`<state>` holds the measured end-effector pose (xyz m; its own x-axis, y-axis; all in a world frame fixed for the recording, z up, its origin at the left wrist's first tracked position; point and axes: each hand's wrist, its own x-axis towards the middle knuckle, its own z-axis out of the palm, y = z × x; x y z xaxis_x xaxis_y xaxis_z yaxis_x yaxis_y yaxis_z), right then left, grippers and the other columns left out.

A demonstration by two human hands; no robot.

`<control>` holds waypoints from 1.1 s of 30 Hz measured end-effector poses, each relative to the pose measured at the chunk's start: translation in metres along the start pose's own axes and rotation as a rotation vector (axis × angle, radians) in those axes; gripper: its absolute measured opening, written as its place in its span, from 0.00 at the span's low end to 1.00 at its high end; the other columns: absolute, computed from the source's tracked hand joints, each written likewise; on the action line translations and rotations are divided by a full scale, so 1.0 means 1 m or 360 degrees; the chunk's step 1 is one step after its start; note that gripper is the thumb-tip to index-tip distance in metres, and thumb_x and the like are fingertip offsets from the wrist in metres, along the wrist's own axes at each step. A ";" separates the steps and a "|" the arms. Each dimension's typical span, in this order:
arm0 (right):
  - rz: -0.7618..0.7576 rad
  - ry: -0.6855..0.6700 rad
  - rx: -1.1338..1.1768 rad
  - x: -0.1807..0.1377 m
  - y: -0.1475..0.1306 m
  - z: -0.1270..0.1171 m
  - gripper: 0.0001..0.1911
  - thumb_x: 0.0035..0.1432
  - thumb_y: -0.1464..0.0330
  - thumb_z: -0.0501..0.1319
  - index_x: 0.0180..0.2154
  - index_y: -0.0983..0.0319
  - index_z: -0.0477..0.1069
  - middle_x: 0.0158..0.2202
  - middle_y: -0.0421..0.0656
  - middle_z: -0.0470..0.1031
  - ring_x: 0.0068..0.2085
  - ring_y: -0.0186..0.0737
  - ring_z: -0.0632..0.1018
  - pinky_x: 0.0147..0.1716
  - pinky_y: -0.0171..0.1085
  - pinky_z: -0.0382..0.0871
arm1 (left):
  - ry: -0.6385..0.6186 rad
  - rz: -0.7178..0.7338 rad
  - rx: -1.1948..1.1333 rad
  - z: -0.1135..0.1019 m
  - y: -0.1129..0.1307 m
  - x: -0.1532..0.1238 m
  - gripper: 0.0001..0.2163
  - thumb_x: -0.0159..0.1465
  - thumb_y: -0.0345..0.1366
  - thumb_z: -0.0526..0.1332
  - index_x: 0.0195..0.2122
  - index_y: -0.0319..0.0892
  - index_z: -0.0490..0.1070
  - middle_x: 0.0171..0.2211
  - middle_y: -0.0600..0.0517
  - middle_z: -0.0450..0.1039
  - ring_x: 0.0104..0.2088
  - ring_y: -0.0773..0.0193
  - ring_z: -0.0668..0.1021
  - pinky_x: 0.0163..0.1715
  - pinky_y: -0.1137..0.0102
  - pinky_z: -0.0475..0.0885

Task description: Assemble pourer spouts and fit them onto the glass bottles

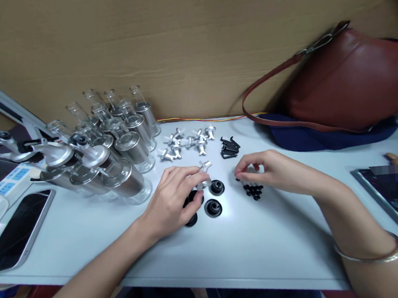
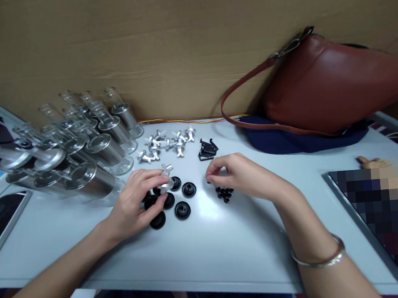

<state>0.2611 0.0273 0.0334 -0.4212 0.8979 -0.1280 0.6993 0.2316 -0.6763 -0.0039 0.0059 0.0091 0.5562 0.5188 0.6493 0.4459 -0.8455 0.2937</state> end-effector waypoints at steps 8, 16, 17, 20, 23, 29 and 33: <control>-0.0233 0.0381 0.0771 0.002 -0.027 0.013 0.15 0.48 0.55 0.71 0.27 0.61 0.75 0.28 0.42 0.78 0.30 0.36 0.76 0.31 0.35 0.71 | -0.0041 0.0067 -0.0104 0.001 0.002 0.001 0.15 0.63 0.24 0.56 0.50 0.42 0.63 0.43 0.45 0.76 0.40 0.61 0.78 0.43 0.65 0.72; -0.0216 0.0441 0.1047 0.004 -0.040 0.024 0.17 0.42 0.55 0.74 0.24 0.61 0.77 0.24 0.42 0.77 0.25 0.36 0.76 0.25 0.34 0.72 | -0.0007 0.0126 -0.0163 0.004 0.003 -0.001 0.16 0.61 0.24 0.56 0.50 0.41 0.63 0.41 0.44 0.76 0.39 0.62 0.79 0.39 0.67 0.75; -0.0221 0.0441 0.1042 0.004 -0.040 0.024 0.16 0.42 0.56 0.74 0.24 0.61 0.77 0.24 0.43 0.77 0.26 0.36 0.76 0.25 0.34 0.72 | 0.0003 0.0130 -0.0165 0.004 0.003 -0.001 0.16 0.61 0.24 0.56 0.50 0.41 0.63 0.41 0.44 0.76 0.39 0.62 0.79 0.39 0.67 0.75; -0.0288 0.0453 0.1020 0.004 -0.038 0.024 0.11 0.46 0.60 0.73 0.26 0.61 0.78 0.26 0.43 0.78 0.28 0.36 0.77 0.28 0.34 0.74 | 0.0018 0.0144 -0.0173 0.003 0.004 0.000 0.17 0.60 0.24 0.56 0.50 0.41 0.62 0.41 0.44 0.76 0.38 0.62 0.79 0.39 0.68 0.76; -0.0373 0.0483 0.0965 0.004 -0.036 0.026 0.06 0.48 0.65 0.71 0.27 0.61 0.78 0.27 0.43 0.79 0.29 0.37 0.77 0.31 0.36 0.75 | 0.0017 0.0143 -0.0195 0.003 0.004 0.001 0.17 0.60 0.23 0.56 0.51 0.41 0.62 0.41 0.44 0.76 0.39 0.62 0.78 0.39 0.69 0.76; -0.0520 0.0649 0.0639 0.001 -0.036 0.032 0.01 0.52 0.70 0.67 0.28 0.59 0.77 0.27 0.41 0.78 0.29 0.36 0.76 0.32 0.36 0.72 | -0.0014 0.0061 -0.0259 0.003 0.002 -0.002 0.19 0.59 0.22 0.54 0.51 0.42 0.63 0.42 0.46 0.75 0.41 0.63 0.78 0.41 0.69 0.76; -0.0690 0.0752 0.0375 -0.001 -0.038 0.036 0.04 0.55 0.73 0.65 0.30 0.59 0.77 0.29 0.40 0.79 0.30 0.36 0.77 0.33 0.35 0.71 | -0.0016 0.0024 -0.0289 0.004 0.001 -0.003 0.18 0.58 0.21 0.54 0.49 0.41 0.64 0.41 0.46 0.75 0.41 0.64 0.78 0.41 0.70 0.76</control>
<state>0.2147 0.0040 0.0331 -0.2998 0.8219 0.4844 0.3572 0.5675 -0.7419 -0.0024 0.0040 0.0047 0.5691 0.5063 0.6480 0.3041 -0.8617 0.4062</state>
